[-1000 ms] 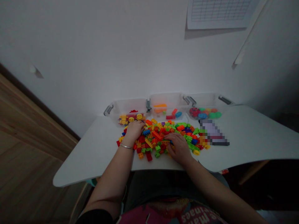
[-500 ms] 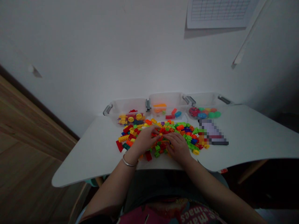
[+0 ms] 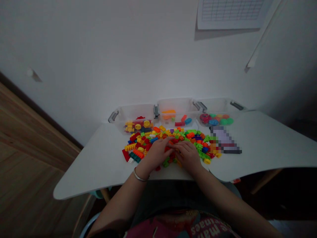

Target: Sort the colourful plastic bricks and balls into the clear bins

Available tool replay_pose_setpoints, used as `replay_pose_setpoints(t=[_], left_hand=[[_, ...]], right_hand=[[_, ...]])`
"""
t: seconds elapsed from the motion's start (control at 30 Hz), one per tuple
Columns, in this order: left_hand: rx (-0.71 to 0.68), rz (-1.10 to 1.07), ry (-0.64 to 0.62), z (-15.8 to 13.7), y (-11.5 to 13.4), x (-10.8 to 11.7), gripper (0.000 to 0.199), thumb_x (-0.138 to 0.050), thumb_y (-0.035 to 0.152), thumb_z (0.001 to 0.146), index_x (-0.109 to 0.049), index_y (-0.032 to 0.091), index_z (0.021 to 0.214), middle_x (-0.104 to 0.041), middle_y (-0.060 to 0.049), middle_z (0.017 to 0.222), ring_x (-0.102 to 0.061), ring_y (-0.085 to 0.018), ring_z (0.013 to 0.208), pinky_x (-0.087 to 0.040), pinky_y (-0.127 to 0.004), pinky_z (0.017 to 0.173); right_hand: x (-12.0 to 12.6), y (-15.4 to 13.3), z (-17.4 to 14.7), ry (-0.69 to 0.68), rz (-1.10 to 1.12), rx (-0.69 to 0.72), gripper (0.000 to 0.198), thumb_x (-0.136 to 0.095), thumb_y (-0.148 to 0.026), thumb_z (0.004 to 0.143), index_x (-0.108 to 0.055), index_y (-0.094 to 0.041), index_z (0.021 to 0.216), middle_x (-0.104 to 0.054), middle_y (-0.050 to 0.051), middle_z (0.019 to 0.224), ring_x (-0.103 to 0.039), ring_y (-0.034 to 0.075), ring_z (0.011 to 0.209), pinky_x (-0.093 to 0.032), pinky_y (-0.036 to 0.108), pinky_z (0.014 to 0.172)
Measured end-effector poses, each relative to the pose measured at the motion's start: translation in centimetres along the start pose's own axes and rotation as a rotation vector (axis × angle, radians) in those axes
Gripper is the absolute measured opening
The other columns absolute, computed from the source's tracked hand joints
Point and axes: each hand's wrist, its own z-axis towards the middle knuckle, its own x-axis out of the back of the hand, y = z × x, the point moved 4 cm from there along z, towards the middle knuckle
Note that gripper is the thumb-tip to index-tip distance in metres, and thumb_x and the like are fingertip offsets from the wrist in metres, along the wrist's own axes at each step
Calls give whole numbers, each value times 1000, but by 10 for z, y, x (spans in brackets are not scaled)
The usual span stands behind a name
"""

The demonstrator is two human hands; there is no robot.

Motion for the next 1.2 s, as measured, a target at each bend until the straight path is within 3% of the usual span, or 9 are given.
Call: replay_pose_setpoints(t=[0.1,0.27,0.5,0.63,0.73,0.83,1.0,1.2], left_hand=[[-59,134,8,1,-4,5,40,-57,27,89,-55,22,129,-68,-7,118,-60,-23,113,-45,-40,101],[-55,339,127,6,-22,13,31,-51,28,92,-62,21,121,-66,-8,123,-57,-25,116,-40,-45,106],[24,422,188,11,-50,1,31,-48,32,94,-65,21,118,-66,-9,126,-56,-25,117,-39,-46,106],[50,406,152,12,-53,-3,32,-49,30,93,-65,21,120,-67,-8,124,-59,-24,114,-44,-44,102],[68,398,136,13,-52,-4,32,-49,27,93,-65,22,119,-67,-8,124,-60,-22,113,-45,-41,101],[74,400,138,14,-51,-5,32,-48,27,93,-64,21,119,-67,-8,123,-60,-22,113,-46,-40,101],[70,420,141,15,-56,-7,31,-47,29,93,-65,19,116,-67,-9,122,-60,-24,112,-47,-41,101],[50,427,141,15,-60,-7,27,-47,27,93,-68,19,108,-68,-8,118,-61,-23,109,-48,-40,100]], right_hand=[[-1,3,0,-3,-18,-33,16,-56,-20,91,-68,-22,100,-73,5,94,-63,21,87,-51,39,83],[0,3,0,-14,-44,-86,18,-55,-16,88,-68,-23,99,-73,5,94,-63,22,89,-49,41,85],[12,11,12,18,-78,-174,18,-54,-19,88,-68,-24,98,-72,5,90,-63,23,86,-49,39,80],[47,54,31,145,-113,-284,20,-52,-25,88,-68,-23,99,-71,7,93,-62,25,89,-49,41,82],[85,106,46,314,-217,-451,26,-49,-30,86,-69,-20,99,-71,9,94,-61,24,89,-49,41,83],[111,157,60,354,-326,-583,33,-46,-29,84,-70,-16,103,-70,10,93,-61,23,84,-47,39,81],[115,210,76,167,-413,-657,35,-46,-28,84,-73,-18,104,-72,11,95,-61,24,85,-44,38,82],[95,230,77,-131,-539,-820,33,-49,-32,85,-75,-26,104,-74,8,95,-63,26,91,-43,39,82]])
